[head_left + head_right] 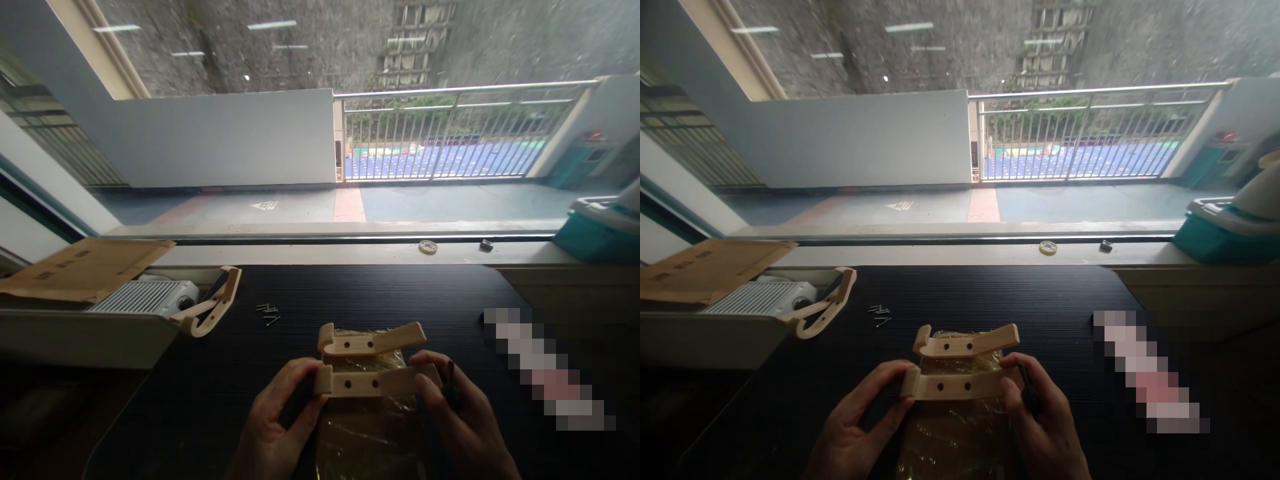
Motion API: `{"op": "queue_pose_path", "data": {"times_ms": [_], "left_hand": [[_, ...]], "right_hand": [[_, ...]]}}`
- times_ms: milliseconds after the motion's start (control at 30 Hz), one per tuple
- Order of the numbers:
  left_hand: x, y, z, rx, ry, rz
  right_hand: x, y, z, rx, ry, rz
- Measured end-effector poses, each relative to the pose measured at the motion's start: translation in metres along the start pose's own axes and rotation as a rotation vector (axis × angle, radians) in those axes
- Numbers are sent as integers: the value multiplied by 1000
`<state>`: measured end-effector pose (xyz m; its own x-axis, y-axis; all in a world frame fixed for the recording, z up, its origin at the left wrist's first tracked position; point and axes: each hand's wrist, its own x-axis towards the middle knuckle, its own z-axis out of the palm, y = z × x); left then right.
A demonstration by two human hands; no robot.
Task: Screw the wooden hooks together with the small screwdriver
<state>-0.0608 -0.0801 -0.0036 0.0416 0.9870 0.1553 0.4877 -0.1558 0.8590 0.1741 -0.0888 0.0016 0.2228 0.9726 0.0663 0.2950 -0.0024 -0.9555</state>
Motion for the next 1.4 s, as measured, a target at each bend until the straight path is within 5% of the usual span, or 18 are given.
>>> {"op": "queue_pose_path", "data": {"times_ms": [600,900,1400], "left_hand": [[-1,-2,-1,-2,24,54],[-1,-1,0,-15,-5,27],[1,-7,-1,49,-39,179]], "right_hand": [[-1,12,3,-3,36,-12],[3,17,-2,-107,-90,-77],[3,17,6,-134,-85,-97]]}}
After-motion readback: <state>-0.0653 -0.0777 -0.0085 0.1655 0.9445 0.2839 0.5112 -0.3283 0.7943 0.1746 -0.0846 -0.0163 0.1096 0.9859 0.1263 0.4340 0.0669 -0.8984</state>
